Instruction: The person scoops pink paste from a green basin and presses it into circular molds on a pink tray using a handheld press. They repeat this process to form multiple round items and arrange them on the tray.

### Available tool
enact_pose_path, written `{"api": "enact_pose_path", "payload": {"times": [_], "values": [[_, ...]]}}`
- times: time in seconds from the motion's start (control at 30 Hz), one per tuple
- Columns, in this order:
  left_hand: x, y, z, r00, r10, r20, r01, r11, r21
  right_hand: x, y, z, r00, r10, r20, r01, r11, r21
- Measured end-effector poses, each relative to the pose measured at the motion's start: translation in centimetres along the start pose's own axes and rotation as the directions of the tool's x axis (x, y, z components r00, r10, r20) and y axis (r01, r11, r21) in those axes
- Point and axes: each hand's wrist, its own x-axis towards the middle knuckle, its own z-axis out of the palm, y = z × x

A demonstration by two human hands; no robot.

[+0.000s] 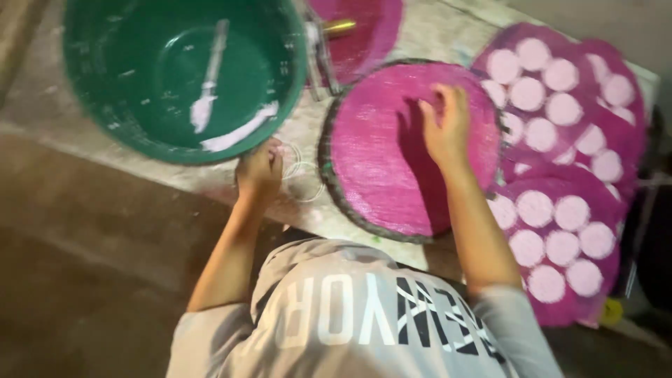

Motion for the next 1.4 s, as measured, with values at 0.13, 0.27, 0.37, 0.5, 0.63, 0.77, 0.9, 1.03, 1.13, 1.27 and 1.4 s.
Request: {"api": "enact_pose_path", "payload": {"times": [0.13,0.27,0.37,0.5,0.63,0.77,0.9,1.03,1.13,1.27,1.4], "values": [[-3.3,-4.2,-0.7,0.986,0.025,-0.165,0.002,0.987,0.159,7.8,-3.2,13.0,0.966,-0.131,0.222,0.159,0.981,-0.112],[-2.4,-5.4,0.4,0.971,-0.239,-0.006,0.238,0.963,0.123,11.4,-4.8,22.1,0.842,0.293,0.452,-0.095,0.907,-0.411],[-1.4,-5.6,-0.1,0.955,-0.282,0.093,0.264,0.95,0.168,12.1,-4.6,25.2,0.709,0.517,0.48,-0.259,0.824,-0.504],[-1.5,-5.0,-1.3,0.915,-0.383,0.124,0.377,0.924,0.064,11.0,-1.9,26.1,0.856,0.377,0.354,-0.25,0.901,-0.356],[-0.5,-5.0,-1.4,0.999,0.032,-0.04,-0.033,0.999,-0.012,12.5,0.4,23.7,0.952,0.197,0.234,-0.186,0.98,-0.069],[-0.3,-5.5,-0.4,0.996,-0.093,0.005,0.091,0.984,0.156,12.0,-0.7,15.5,0.835,0.437,0.334,-0.548,0.712,0.439],[-0.3,-4.8,1.0,0.915,-0.239,0.324,0.378,0.787,-0.488,7.4,-4.5,3.2,0.829,0.432,0.355,-0.547,0.492,0.677],[0.6,0.4,4.1,0.861,-0.194,0.47,0.436,0.757,-0.487,0.9,-7.8,-5.5,0.815,0.389,0.431,-0.524,0.176,0.833],[3.0,4.8,6.3,0.953,0.244,0.178,-0.153,0.897,-0.414,-2.8,-8.6,-9.5,0.796,0.353,0.491,-0.576,0.193,0.795],[6.4,9.5,6.5,0.909,0.123,0.399,0.026,0.937,-0.348,-6.9,-8.0,-12.1,0.746,0.44,0.499,-0.66,0.385,0.645],[10.5,13.0,5.9,0.844,0.28,0.458,0.431,0.154,-0.889,-8.7,-7.7,-12.1,0.591,0.496,0.636,-0.798,0.473,0.373]]}}
